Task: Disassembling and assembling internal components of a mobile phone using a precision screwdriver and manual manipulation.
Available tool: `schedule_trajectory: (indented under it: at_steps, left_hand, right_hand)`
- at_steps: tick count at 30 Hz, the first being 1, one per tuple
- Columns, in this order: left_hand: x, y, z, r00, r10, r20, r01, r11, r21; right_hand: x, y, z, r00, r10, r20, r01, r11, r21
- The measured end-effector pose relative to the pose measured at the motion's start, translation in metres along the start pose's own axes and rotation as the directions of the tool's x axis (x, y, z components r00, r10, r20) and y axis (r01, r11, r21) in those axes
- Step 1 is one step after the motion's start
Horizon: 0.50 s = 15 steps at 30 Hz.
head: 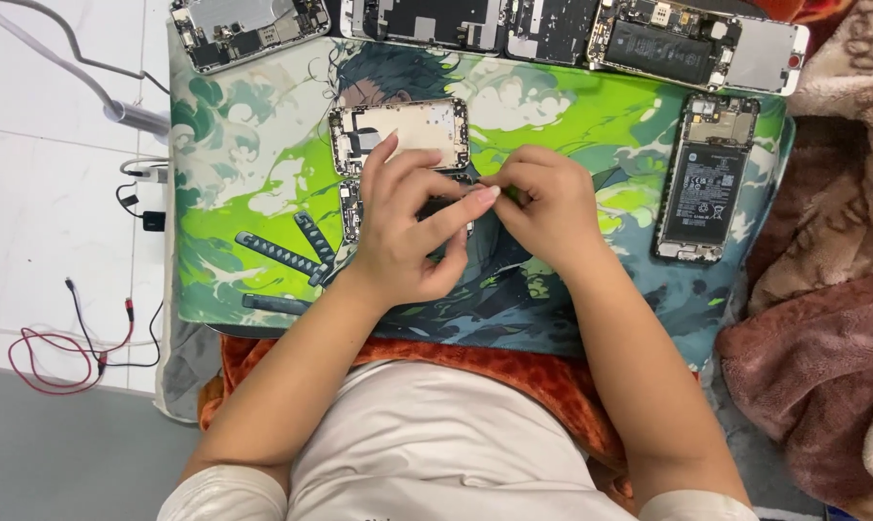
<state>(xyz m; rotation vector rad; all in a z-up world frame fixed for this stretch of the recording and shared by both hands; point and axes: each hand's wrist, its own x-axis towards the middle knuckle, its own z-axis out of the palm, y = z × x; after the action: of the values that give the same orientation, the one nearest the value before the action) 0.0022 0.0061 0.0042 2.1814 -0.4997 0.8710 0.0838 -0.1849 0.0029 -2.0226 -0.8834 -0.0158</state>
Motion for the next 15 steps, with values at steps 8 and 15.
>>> schedule_trajectory:
  at_steps: [8,15]
  left_hand:
    - [-0.0062,-0.0027,0.007,0.999,0.006,0.038,-0.007,1.0,0.01]
    - [-0.0057,-0.0047,0.0011,0.987,-0.045,-0.156,0.018,0.986,-0.168]
  right_hand:
    - [0.0029,-0.0045,-0.0022,1.0,-0.01,-0.002,0.01,1.0,0.005]
    - [0.0038,-0.0062,-0.0062,1.0,-0.009,-0.015,0.011,0.99,0.139]
